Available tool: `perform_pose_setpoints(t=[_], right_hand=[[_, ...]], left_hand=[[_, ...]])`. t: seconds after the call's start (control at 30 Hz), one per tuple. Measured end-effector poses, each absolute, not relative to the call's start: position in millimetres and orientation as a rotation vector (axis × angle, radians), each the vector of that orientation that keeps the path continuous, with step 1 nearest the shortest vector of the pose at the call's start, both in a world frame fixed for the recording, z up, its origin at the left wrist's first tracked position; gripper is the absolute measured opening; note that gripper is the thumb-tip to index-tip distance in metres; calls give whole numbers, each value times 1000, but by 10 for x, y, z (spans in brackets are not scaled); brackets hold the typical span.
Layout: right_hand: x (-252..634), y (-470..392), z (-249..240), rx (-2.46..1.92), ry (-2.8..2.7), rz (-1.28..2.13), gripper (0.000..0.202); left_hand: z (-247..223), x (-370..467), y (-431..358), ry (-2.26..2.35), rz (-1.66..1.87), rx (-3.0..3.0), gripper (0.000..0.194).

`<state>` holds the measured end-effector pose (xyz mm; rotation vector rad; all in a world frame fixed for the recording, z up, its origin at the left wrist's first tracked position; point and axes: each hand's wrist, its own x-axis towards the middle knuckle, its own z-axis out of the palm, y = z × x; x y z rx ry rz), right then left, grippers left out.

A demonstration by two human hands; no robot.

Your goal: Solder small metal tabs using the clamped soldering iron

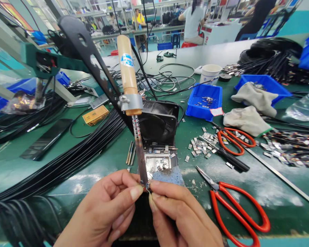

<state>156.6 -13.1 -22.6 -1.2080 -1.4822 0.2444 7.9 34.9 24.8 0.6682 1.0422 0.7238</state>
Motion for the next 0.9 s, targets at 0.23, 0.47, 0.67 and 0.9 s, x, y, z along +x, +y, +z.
perform_pose_setpoints(t=[0.23, 0.47, 0.67, 0.9], right_hand=[[1686, -97, -229, -1139, -1648, 193, 22], [1669, -106, -226, -1143, -1654, 208, 21], [1652, -101, -232, -1145, -1612, 193, 23], [1683, -107, -229, -1147, -1650, 204, 24]], left_hand=[[230, 68, 347, 1039, 716, 681, 27], [235, 72, 361, 1040, 720, 689, 26], [228, 70, 353, 1036, 712, 674, 28], [231, 79, 361, 1051, 718, 684, 27]])
